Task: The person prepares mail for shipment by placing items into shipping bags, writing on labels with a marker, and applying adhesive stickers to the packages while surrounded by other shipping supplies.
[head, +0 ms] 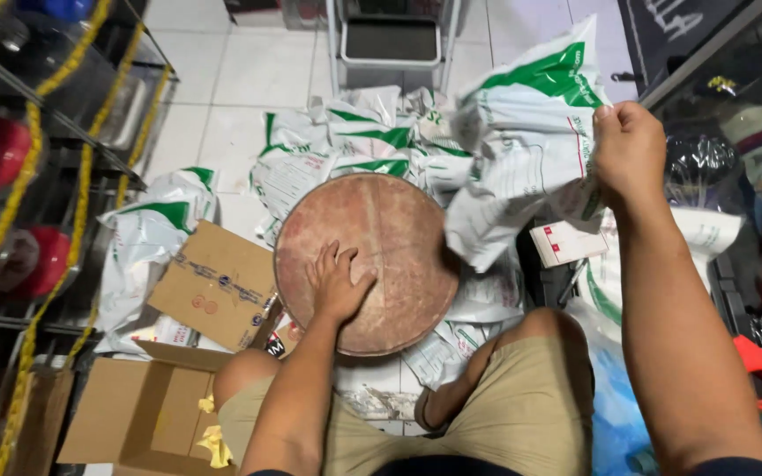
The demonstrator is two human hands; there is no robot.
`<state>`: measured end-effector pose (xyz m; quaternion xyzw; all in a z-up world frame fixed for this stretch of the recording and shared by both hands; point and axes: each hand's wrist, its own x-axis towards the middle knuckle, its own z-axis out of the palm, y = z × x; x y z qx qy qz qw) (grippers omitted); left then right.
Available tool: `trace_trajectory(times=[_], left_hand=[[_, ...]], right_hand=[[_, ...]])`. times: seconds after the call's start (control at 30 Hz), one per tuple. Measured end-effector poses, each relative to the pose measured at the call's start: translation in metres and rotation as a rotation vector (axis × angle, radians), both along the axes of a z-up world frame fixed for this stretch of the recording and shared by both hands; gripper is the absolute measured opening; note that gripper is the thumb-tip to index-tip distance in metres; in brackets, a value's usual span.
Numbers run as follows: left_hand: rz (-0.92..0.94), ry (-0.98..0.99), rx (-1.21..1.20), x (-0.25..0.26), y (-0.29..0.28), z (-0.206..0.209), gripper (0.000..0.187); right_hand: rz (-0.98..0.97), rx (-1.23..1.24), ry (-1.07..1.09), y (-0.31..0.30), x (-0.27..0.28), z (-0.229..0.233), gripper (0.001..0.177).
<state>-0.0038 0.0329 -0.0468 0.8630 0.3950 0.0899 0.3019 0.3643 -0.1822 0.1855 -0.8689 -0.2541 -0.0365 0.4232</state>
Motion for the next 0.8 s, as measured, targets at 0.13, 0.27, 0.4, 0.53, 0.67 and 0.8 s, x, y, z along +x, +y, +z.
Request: trace_trajectory(times=[0.13, 0.27, 0.4, 0.53, 0.67, 0.8], left_hand=[[0.169, -0.575, -0.499, 0.005, 0.059, -0.022, 0.069], [0.492, -0.903, -0.449, -0.034, 0.037, 0.091, 0.056], [0.310, -0.568, 0.404, -0.059, 0.010, 0.109, 0.058], [-0.258, 0.225, 0.172, -0.052, -0.047, 0.082, 0.080], [-0.465, 0.687, 0.046, -0.053, -0.087, 0.124, 0.096], [-0.528, 0.645, 0.169, -0.047, -0.080, 0.097, 0.099]], right_hand=[[-0.003, 0.108, 0.110, 0.032, -0.034, 0.003, 0.028], [0.046, 0.151, 0.214, 0.074, -0.069, -0.085, 0.034], [0.145, -0.180, 0.371, 0.093, -0.125, -0.197, 0.052], [0.324, -0.305, 0.568, 0.057, -0.203, -0.152, 0.097], [0.248, -0.255, 0.659, 0.048, -0.217, -0.177, 0.094], [0.259, -0.247, 0.710, 0.036, -0.220, -0.155, 0.101]])
